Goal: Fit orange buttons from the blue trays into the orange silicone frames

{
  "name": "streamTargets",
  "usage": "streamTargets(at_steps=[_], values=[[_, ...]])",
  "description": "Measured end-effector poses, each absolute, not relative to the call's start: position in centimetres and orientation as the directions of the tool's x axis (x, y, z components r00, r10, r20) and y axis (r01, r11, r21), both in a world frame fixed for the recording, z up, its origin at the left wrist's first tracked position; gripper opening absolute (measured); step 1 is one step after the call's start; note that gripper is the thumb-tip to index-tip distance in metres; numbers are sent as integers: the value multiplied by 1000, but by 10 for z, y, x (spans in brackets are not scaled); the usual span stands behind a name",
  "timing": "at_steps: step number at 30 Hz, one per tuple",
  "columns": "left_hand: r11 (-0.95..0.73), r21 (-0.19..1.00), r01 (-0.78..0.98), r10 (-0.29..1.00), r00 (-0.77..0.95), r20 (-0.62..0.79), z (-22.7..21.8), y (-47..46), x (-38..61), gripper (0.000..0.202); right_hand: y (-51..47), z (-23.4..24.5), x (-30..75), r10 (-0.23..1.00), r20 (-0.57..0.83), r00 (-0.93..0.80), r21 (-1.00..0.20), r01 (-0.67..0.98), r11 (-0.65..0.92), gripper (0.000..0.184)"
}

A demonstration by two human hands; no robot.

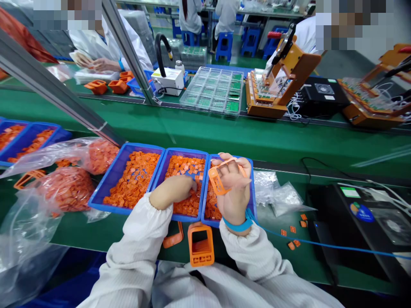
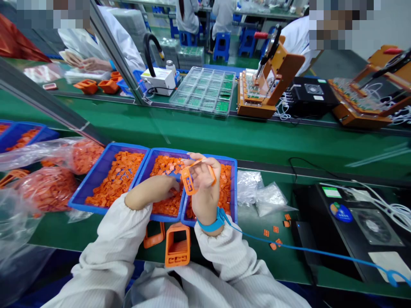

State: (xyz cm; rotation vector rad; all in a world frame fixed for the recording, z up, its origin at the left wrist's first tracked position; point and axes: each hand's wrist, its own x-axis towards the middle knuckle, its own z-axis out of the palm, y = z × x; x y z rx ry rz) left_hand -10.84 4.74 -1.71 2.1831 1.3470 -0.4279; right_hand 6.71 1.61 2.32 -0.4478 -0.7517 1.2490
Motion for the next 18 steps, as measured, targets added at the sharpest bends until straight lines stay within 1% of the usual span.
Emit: streamTargets(at_steps=[4, 12, 15, 18], values=[[-357, 305, 883, 729, 467, -500, -12, 49, -109, 19, 17, 22, 68, 960, 254, 116, -683, -681, 264, 44], [-358, 388, 849, 747, 510, -426, -8, 51, -110, 24, 17, 27, 70, 966, 226, 127, -670, -699, 249, 45], [-358, 410, 839, 741, 522, -422, -10, 52, -110, 25, 18, 28, 70, 968, 200, 151, -690, -680, 248, 47], [-372, 439, 818, 717, 553, -424, -13, 54, -111, 26, 18, 27, 70, 969, 206, 134, -688, -685, 241, 46]])
